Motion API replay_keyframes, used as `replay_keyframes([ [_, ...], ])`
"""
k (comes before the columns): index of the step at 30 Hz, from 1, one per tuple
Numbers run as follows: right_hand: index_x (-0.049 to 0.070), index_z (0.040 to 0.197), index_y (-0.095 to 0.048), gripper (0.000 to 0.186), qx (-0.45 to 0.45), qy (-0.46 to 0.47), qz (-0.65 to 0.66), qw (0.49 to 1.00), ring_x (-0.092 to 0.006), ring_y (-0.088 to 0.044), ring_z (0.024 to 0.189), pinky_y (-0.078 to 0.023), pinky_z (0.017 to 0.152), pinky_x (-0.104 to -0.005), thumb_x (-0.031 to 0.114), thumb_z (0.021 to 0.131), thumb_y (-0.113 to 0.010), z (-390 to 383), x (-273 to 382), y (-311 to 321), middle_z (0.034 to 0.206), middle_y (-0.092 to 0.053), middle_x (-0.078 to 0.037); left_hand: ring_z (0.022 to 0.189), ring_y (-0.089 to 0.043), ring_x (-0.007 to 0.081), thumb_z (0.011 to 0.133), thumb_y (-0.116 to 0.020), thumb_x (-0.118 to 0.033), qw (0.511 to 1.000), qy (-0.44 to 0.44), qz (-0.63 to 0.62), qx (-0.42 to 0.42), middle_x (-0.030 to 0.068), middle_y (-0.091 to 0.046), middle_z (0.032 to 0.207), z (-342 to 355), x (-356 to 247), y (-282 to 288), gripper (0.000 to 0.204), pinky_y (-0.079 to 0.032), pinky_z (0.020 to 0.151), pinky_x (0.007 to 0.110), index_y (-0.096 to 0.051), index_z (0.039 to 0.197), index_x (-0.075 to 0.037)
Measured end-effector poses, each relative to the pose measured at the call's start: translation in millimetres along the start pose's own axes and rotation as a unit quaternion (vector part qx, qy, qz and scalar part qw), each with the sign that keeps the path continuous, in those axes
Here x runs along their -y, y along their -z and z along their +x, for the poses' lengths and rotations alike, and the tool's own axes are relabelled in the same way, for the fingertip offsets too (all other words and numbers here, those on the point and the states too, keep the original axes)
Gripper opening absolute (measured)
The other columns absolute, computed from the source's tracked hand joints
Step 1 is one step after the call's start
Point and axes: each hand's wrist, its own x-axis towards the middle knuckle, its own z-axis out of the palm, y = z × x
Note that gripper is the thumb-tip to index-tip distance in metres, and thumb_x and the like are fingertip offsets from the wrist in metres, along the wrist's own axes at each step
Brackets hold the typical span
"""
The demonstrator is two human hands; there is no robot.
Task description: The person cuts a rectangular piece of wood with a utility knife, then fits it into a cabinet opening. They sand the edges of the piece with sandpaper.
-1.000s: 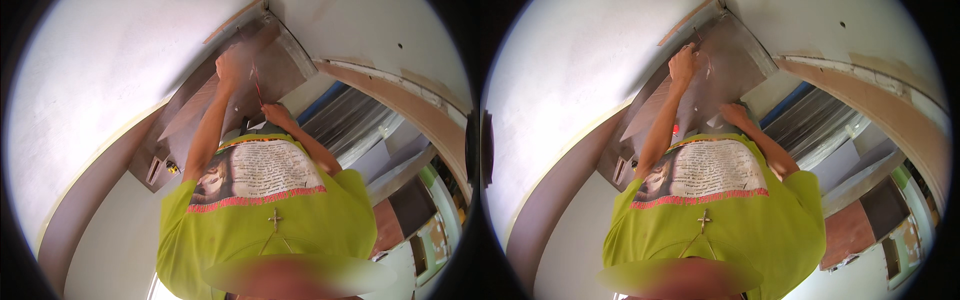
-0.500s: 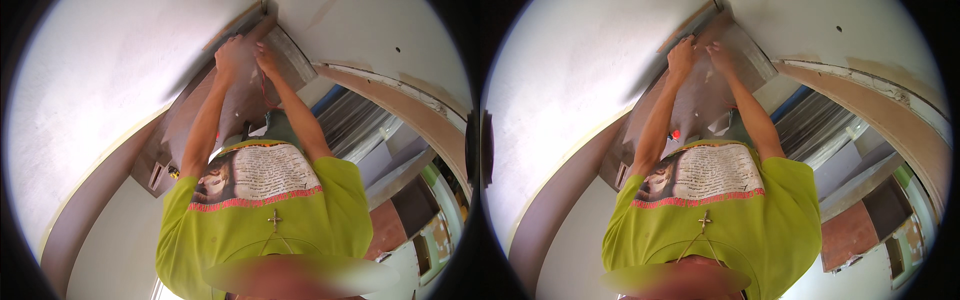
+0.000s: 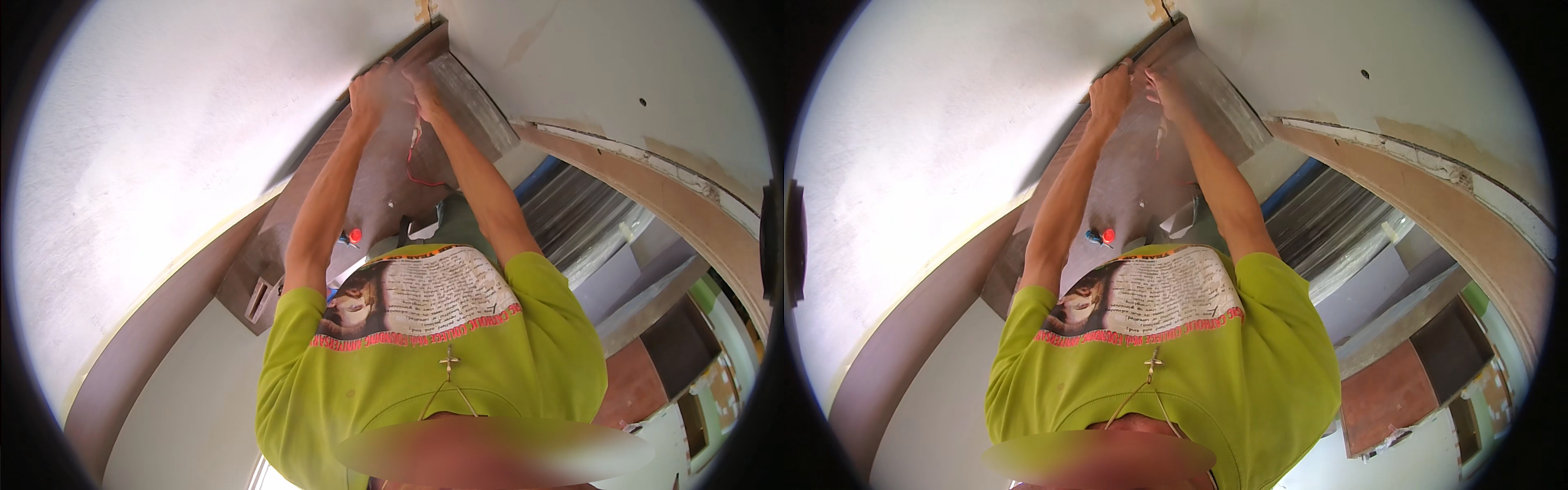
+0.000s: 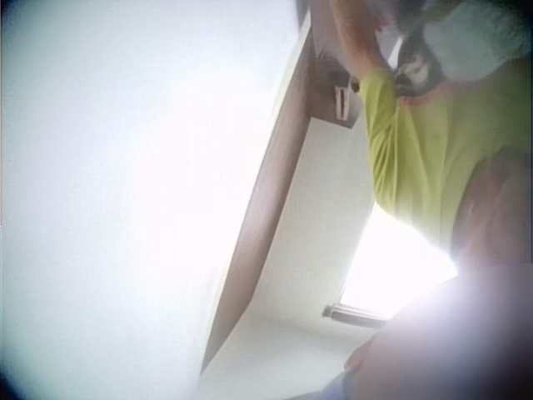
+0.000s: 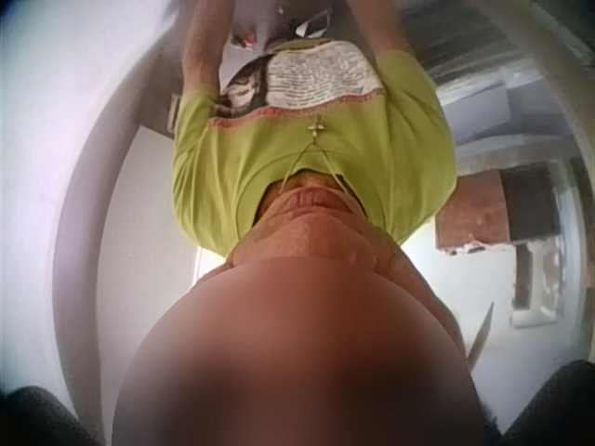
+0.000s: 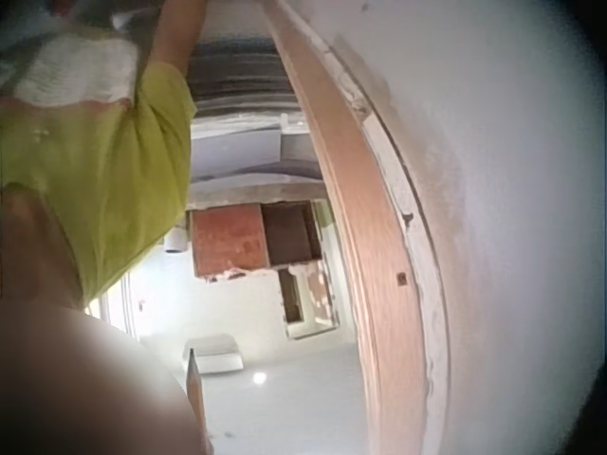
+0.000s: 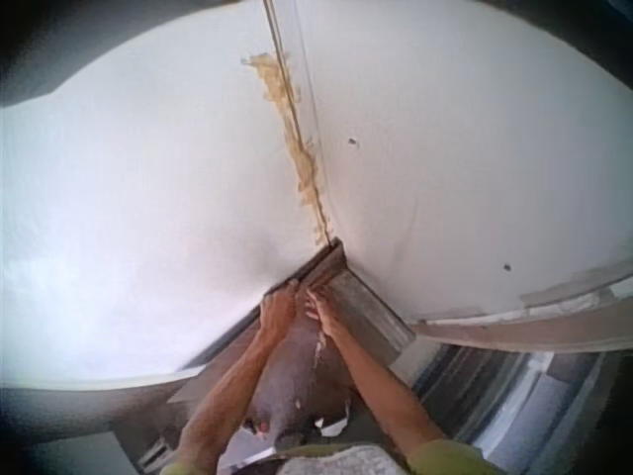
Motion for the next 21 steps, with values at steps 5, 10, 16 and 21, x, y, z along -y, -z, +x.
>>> replay_keyframes([
  [5, 0.008, 0.158, -0.014, 0.111, 0.011, 0.005, -0.010, 1.000, -0.0295, -0.050, 0.128, -0.041, 0.104, -0.0471, 0.060, 0.079, -0.072, -4.6, 10.1, -12.9, 0.147, -0.047, -0.012, 0.083, -0.070, 0.0384, 0.093, -0.059, -0.016, 1.000, -0.013, -0.017, -0.004, 0.0170, -0.072, 0.087, -2.3, -7.9, 10.5, 0.016, -0.055, 0.073, 0.048, -0.062, 0.108, -0.010],
  [10, 0.014, 0.158, -0.018, 0.110, 0.008, 0.039, 0.037, 0.999, -0.0315, -0.045, 0.131, -0.037, 0.105, -0.0457, 0.068, 0.077, -0.069, -5.0, 18.7, -17.7, 0.155, -0.035, -0.009, 0.081, -0.071, 0.0364, 0.090, -0.058, -0.010, 0.997, -0.054, -0.004, -0.050, 0.0181, -0.071, 0.082, -6.2, -14.5, 21.0, 0.015, -0.056, 0.071, 0.047, -0.060, 0.105, -0.008],
  [16, 0.022, 0.159, -0.011, 0.116, 0.033, 0.079, -0.011, 0.996, -0.0305, -0.049, 0.122, -0.045, 0.092, -0.0411, 0.077, 0.073, -0.068, 23.8, -6.6, -10.0, 0.153, -0.035, -0.003, 0.092, -0.068, 0.0387, 0.076, -0.069, -0.013, 0.997, -0.025, -0.064, -0.041, 0.0176, -0.069, 0.100, -41.6, -15.0, 26.1, 0.047, -0.053, 0.086, 0.045, -0.057, 0.121, -0.007],
  [21, 0.027, 0.155, -0.027, 0.097, 0.016, 0.048, -0.036, 0.998, -0.0327, -0.057, 0.112, -0.041, 0.096, -0.0449, 0.071, 0.078, -0.067, 33.8, 10.9, -9.8, 0.157, -0.033, 0.008, 0.118, -0.055, 0.0318, 0.083, -0.072, -0.010, 0.895, 0.092, -0.311, -0.306, 0.0144, -0.059, 0.120, -178.1, 14.6, -15.2, 0.046, -0.049, 0.098, 0.044, -0.055, 0.126, -0.005],
])
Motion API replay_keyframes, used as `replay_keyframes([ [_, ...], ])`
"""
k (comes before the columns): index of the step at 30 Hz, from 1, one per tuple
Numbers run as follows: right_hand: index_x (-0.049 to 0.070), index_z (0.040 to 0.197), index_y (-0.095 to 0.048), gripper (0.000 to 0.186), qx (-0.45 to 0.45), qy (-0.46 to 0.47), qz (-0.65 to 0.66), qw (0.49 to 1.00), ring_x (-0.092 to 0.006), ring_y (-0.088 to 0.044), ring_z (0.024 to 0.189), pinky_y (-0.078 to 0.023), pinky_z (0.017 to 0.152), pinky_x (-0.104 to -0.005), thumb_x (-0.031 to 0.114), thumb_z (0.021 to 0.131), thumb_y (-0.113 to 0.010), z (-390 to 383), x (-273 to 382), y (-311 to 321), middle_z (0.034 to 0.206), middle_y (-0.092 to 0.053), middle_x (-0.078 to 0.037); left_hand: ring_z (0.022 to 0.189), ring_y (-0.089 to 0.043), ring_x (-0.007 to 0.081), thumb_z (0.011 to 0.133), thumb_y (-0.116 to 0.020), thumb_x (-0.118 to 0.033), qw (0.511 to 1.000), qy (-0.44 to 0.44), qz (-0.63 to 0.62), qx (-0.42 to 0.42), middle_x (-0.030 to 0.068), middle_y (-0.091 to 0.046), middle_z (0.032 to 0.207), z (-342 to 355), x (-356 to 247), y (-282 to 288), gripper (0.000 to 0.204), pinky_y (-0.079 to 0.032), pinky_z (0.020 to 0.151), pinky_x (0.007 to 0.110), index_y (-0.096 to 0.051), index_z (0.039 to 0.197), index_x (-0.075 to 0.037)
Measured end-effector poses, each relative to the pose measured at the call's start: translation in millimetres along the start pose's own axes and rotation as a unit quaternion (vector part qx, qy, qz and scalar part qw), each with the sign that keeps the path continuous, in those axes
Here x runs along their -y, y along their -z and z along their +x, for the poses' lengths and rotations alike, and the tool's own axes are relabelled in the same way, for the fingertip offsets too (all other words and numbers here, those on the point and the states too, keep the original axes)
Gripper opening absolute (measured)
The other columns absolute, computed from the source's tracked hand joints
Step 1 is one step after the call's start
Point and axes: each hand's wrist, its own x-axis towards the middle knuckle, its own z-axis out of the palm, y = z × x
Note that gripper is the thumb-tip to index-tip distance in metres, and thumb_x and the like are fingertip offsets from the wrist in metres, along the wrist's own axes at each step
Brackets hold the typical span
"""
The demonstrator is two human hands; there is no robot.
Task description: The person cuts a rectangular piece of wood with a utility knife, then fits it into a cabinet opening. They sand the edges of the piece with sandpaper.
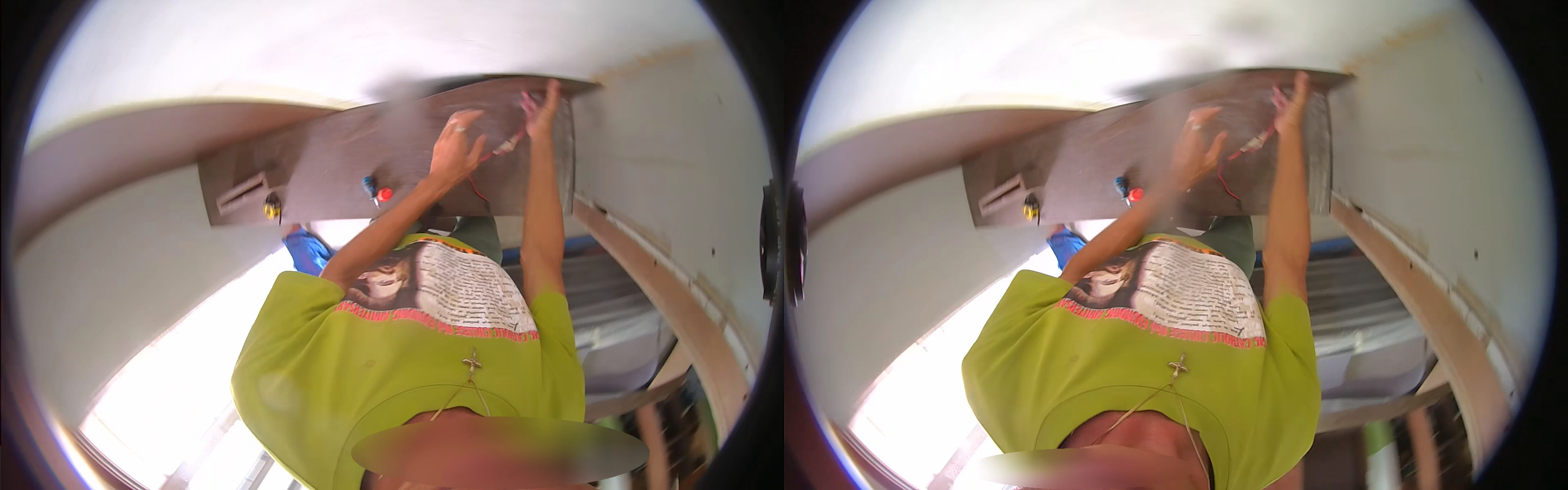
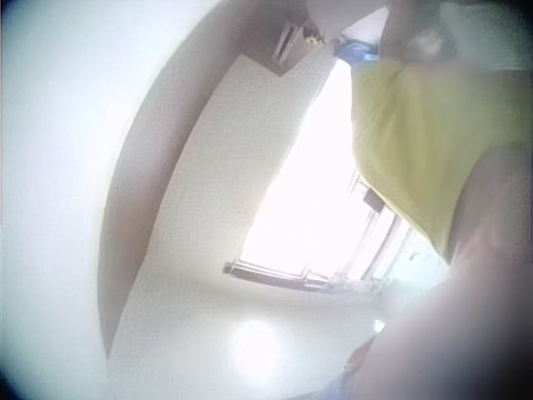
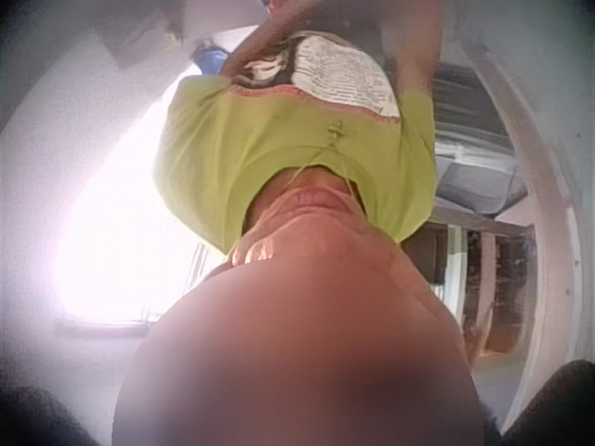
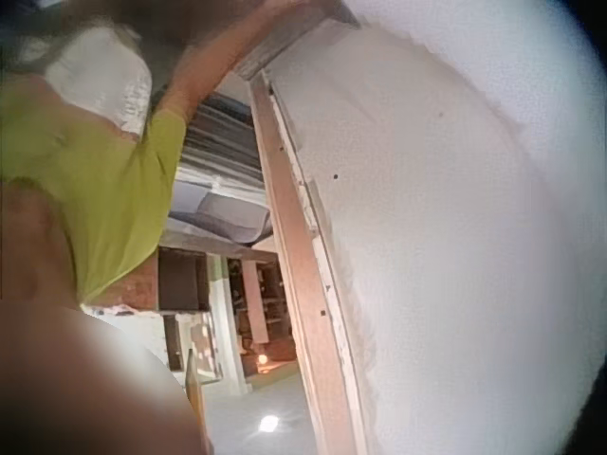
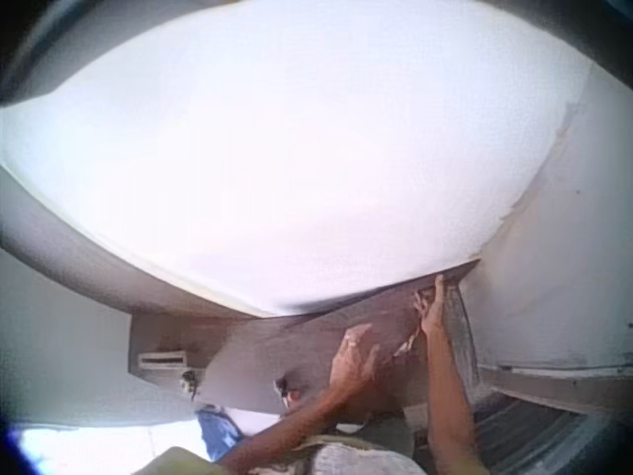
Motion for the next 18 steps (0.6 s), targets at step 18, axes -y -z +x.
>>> replay_keyframes([
  [18, 0.017, 0.153, -0.022, 0.104, 0.022, 0.013, -0.108, 0.994, -0.0421, -0.046, 0.131, -0.038, 0.110, -0.0568, 0.062, 0.076, -0.075, -15.1, 72.8, -5.4, 0.152, -0.021, -0.021, 0.137, -0.033, 0.0353, 0.062, -0.094, -0.012, 0.803, 0.351, -0.242, -0.416, 0.0201, -0.025, 0.148, 1.3, 241.9, 73.6, 0.115, -0.032, 0.117, 0.041, -0.021, 0.151, -0.004],
])
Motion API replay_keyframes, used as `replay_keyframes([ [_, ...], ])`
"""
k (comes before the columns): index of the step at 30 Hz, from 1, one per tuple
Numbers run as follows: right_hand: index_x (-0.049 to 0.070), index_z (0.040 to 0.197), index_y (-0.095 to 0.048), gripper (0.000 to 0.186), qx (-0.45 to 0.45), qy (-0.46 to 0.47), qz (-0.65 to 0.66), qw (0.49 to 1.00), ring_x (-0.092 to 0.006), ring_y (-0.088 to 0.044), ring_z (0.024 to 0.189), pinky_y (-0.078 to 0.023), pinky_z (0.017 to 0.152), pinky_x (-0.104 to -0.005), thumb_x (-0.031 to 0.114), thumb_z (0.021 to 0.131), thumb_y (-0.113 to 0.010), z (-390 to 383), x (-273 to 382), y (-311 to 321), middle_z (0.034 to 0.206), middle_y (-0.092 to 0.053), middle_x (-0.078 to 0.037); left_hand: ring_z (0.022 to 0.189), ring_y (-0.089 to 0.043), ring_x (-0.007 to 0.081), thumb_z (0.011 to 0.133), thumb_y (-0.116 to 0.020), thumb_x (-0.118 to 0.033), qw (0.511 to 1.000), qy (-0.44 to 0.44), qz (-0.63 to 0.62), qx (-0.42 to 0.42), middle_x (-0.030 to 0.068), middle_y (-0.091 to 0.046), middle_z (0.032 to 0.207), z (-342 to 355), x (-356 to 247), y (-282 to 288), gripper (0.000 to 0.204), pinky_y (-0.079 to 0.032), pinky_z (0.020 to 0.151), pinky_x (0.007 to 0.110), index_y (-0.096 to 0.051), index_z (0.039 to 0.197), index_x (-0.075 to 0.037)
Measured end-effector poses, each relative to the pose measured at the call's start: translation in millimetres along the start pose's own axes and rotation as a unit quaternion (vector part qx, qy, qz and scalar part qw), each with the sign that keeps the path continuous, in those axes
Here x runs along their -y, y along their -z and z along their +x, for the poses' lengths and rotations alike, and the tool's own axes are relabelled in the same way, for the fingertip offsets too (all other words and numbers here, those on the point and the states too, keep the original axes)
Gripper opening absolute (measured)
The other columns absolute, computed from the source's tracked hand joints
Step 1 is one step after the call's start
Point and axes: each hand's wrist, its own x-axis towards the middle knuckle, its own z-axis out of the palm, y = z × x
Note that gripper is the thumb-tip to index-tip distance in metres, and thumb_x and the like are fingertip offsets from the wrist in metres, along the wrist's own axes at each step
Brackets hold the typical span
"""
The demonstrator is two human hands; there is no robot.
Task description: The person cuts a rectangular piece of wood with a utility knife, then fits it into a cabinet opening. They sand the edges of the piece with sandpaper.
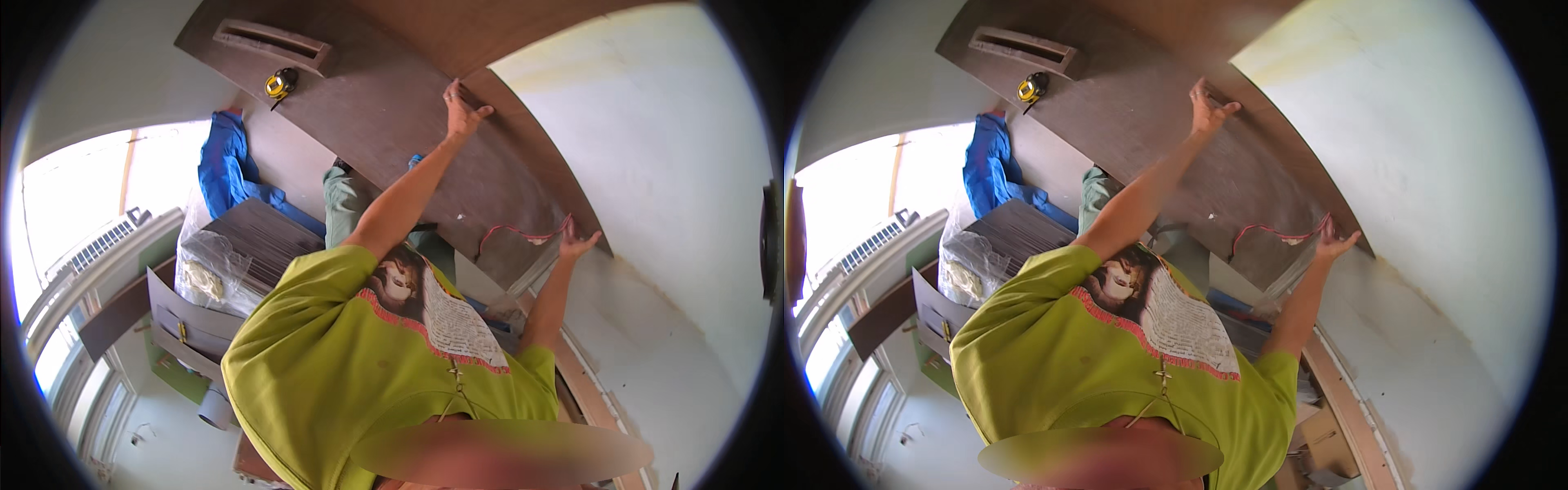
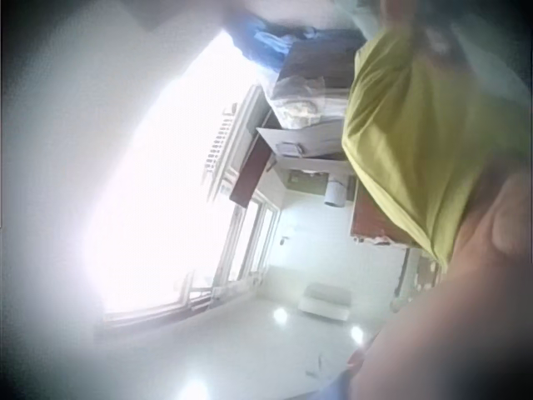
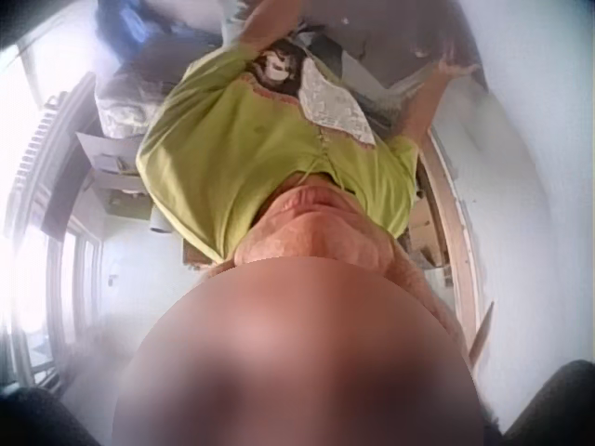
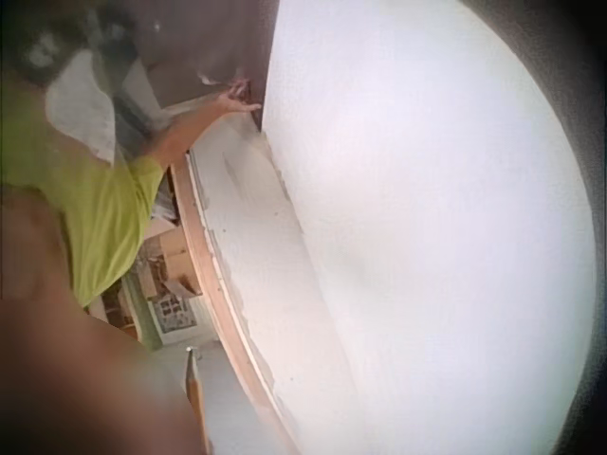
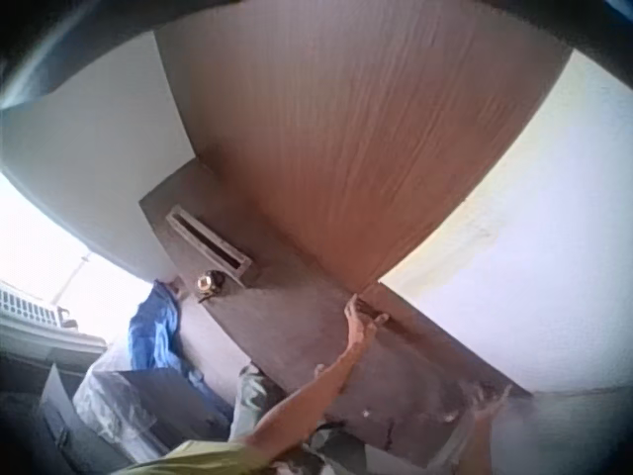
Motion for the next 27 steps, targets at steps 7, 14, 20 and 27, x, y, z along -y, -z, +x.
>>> replay_keyframes([
  [7, 0.014, 0.155, -0.014, 0.102, -0.068, 0.078, -0.067, 0.992, -0.0446, -0.052, 0.125, -0.046, 0.105, -0.0553, 0.045, 0.081, -0.077, -18.6, 20.2, -16.4, 0.154, -0.017, -0.024, 0.146, -0.022, 0.0361, 0.067, -0.090, -0.012, 0.996, -0.006, -0.092, -0.019, 0.0197, -0.014, 0.158, -3.5, 5.5, -23.0, 0.112, -0.027, 0.121, 0.043, -0.018, 0.153, -0.006],
  [14, 0.002, 0.151, -0.021, 0.093, -0.168, 0.334, -0.461, 0.805, -0.0392, -0.049, 0.125, -0.053, 0.097, -0.0483, 0.027, 0.082, -0.079, 6.6, 20.2, 18.9, 0.145, -0.032, -0.026, 0.149, -0.017, 0.0346, 0.075, -0.086, -0.015, 0.993, 0.001, -0.121, 0.006, 0.0160, -0.003, 0.163, -5.8, 3.8, -20.8, 0.115, -0.041, 0.114, 0.050, -0.006, 0.157, -0.009],
  [20, -0.008, 0.138, -0.037, 0.081, -0.146, 0.429, -0.646, 0.614, -0.0341, -0.052, 0.118, -0.057, 0.089, -0.0395, 0.027, 0.081, -0.082, 17.5, 35.2, 52.1, 0.138, -0.039, -0.023, 0.150, -0.015, 0.0367, 0.073, -0.088, -0.026, 0.993, 0.074, -0.083, 0.038, 0.0195, -0.001, 0.163, -24.1, -0.9, -23.5, 0.119, -0.037, 0.116, 0.048, -0.005, 0.157, -0.007],
  [27, -0.004, 0.135, -0.045, 0.070, -0.101, 0.451, -0.637, 0.617, -0.0300, -0.055, 0.114, -0.057, 0.086, -0.0356, 0.018, 0.080, -0.083, 3.8, 46.3, 55.8, 0.133, -0.046, -0.019, 0.144, -0.027, 0.0404, 0.071, -0.089, -0.025, 0.977, -0.181, 0.096, -0.057, 0.0263, -0.031, 0.152, -4.6, -16.9, 0.7, 0.105, -0.028, 0.118, 0.044, -0.025, 0.150, 0.004],
])
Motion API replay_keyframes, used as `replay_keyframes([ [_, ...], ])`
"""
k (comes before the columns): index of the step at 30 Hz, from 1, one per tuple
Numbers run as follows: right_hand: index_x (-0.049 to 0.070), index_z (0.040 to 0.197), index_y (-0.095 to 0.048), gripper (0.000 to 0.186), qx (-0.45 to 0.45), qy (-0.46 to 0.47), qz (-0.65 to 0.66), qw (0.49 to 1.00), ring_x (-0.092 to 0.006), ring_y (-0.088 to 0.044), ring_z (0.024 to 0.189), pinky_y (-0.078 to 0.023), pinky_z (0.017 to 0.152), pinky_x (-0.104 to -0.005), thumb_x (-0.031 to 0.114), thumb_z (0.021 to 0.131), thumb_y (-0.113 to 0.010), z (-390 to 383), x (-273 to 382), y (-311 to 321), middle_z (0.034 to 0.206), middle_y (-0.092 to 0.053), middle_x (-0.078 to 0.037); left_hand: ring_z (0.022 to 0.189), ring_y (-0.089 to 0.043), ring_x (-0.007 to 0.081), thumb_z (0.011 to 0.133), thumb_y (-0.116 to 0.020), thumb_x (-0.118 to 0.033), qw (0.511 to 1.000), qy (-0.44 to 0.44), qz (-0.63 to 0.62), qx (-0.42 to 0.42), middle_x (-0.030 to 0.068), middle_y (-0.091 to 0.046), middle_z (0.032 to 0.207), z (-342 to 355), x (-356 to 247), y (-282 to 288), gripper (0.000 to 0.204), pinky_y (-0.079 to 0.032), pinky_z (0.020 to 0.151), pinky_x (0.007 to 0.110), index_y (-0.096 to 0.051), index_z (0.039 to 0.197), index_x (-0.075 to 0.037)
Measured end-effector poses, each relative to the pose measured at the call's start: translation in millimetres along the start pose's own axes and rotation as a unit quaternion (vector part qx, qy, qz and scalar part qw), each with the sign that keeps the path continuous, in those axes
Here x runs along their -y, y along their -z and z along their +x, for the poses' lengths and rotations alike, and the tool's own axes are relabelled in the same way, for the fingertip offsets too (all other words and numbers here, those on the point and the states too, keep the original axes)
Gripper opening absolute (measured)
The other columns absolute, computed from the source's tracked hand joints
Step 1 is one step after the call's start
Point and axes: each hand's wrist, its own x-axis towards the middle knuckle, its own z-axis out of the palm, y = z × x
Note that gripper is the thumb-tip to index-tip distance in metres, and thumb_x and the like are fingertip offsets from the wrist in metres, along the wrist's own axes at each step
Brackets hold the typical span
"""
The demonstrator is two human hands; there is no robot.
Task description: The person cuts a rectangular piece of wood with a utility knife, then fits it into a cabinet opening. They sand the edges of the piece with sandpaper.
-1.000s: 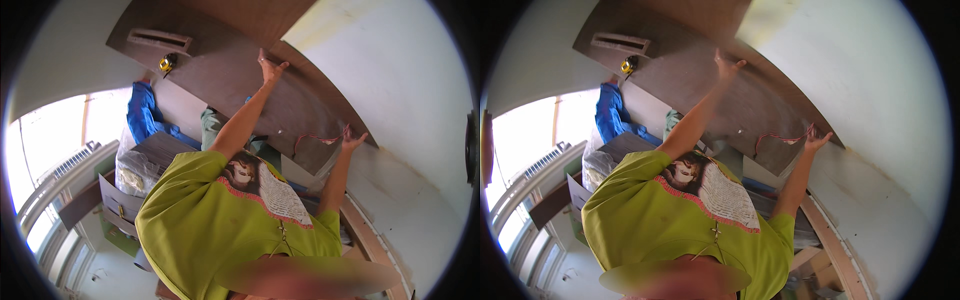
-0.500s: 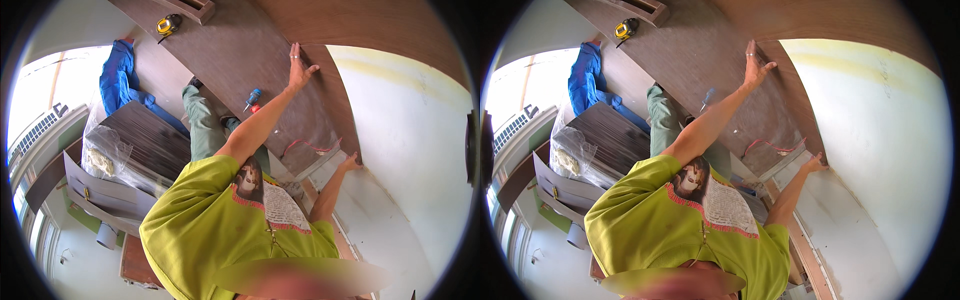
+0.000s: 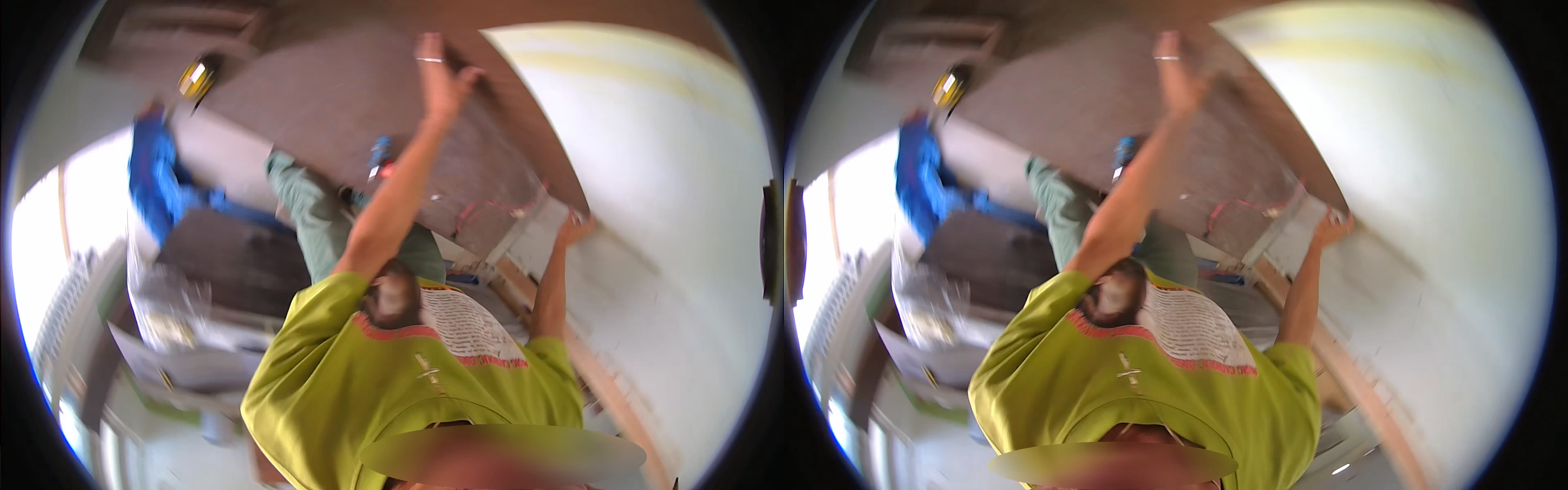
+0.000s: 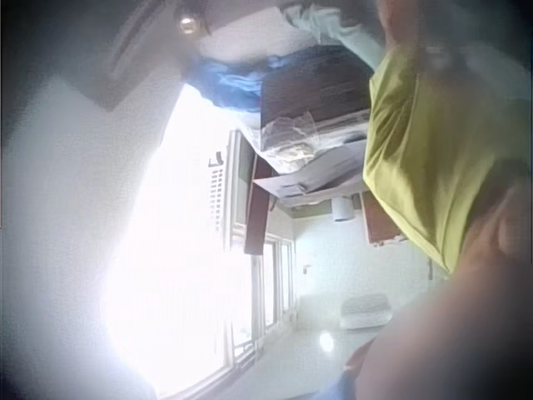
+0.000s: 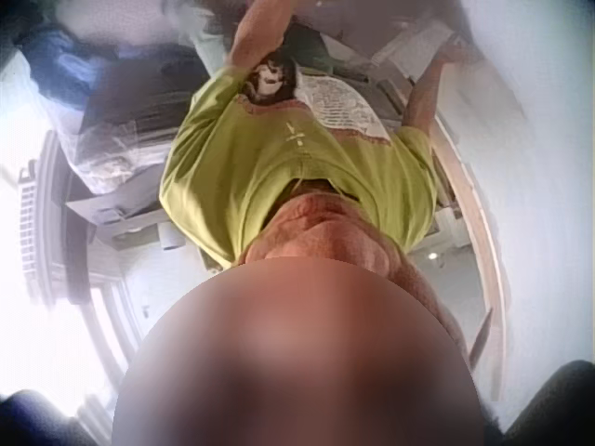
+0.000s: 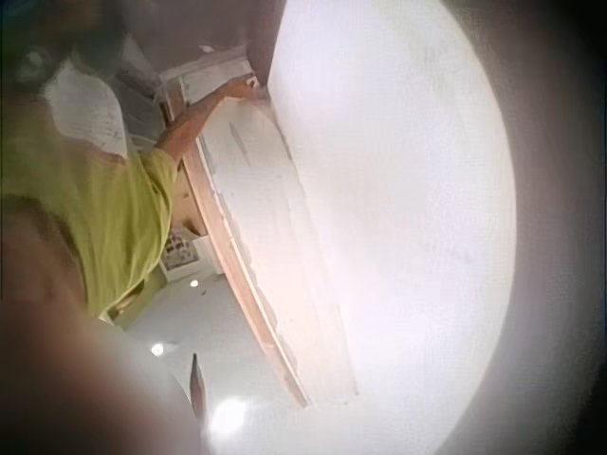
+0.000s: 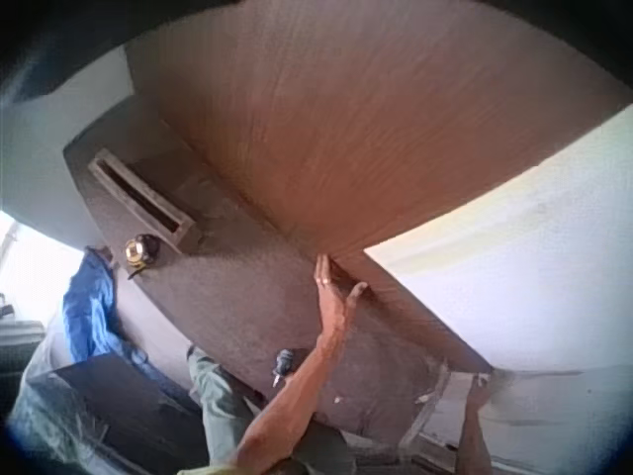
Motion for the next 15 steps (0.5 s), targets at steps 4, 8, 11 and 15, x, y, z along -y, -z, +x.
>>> replay_keyframes([
  [4, 0.007, 0.135, -0.050, 0.064, -0.028, -0.041, 0.058, 0.997, -0.0273, -0.060, 0.107, -0.055, 0.084, -0.0355, 0.020, 0.081, -0.082, -3.6, -12.8, 9.0, 0.133, -0.050, -0.013, 0.115, -0.051, 0.0358, 0.070, -0.092, -0.028, 1.000, 0.000, -0.011, 0.012, 0.0226, -0.048, 0.126, 4.7, 15.1, -10.5, 0.082, -0.042, 0.101, 0.045, -0.045, 0.129, 0.004],
  [8, 0.009, 0.131, -0.053, 0.054, -0.055, -0.007, 0.028, 0.998, -0.0325, -0.059, 0.107, -0.054, 0.086, -0.0371, 0.015, 0.083, -0.078, -1.4, -17.3, 7.6, 0.126, -0.052, -0.019, 0.114, -0.052, 0.0310, 0.075, -0.089, -0.016, 0.996, 0.061, -0.061, 0.033, 0.0193, -0.048, 0.128, -6.4, 20.2, -23.0, 0.080, -0.048, 0.092, 0.046, -0.039, 0.134, 0.001],
  [11, 0.008, 0.115, -0.060, 0.036, -0.097, -0.055, 0.031, 0.993, -0.0338, -0.060, 0.100, -0.052, 0.083, -0.0408, 0.018, 0.085, -0.077, 1.7, -13.0, 1.6, 0.115, -0.054, -0.015, 0.112, -0.051, 0.0301, 0.076, -0.088, -0.018, 0.996, 0.035, -0.059, 0.061, 0.0189, -0.045, 0.127, -5.2, 23.5, -22.0, 0.080, -0.053, 0.089, 0.042, -0.036, 0.133, 0.004],
  [15, 0.010, 0.111, -0.061, 0.029, -0.183, 0.060, -0.007, 0.981, -0.0320, -0.063, 0.089, -0.053, 0.078, -0.0403, 0.018, 0.087, -0.075, 11.1, -14.8, 2.8, 0.113, -0.055, -0.011, 0.109, -0.051, 0.0298, 0.077, -0.088, -0.027, 0.995, 0.023, 0.027, 0.091, 0.0187, -0.041, 0.126, 4.2, 29.8, -16.2, 0.084, -0.055, 0.089, 0.041, -0.034, 0.131, 0.007],
])
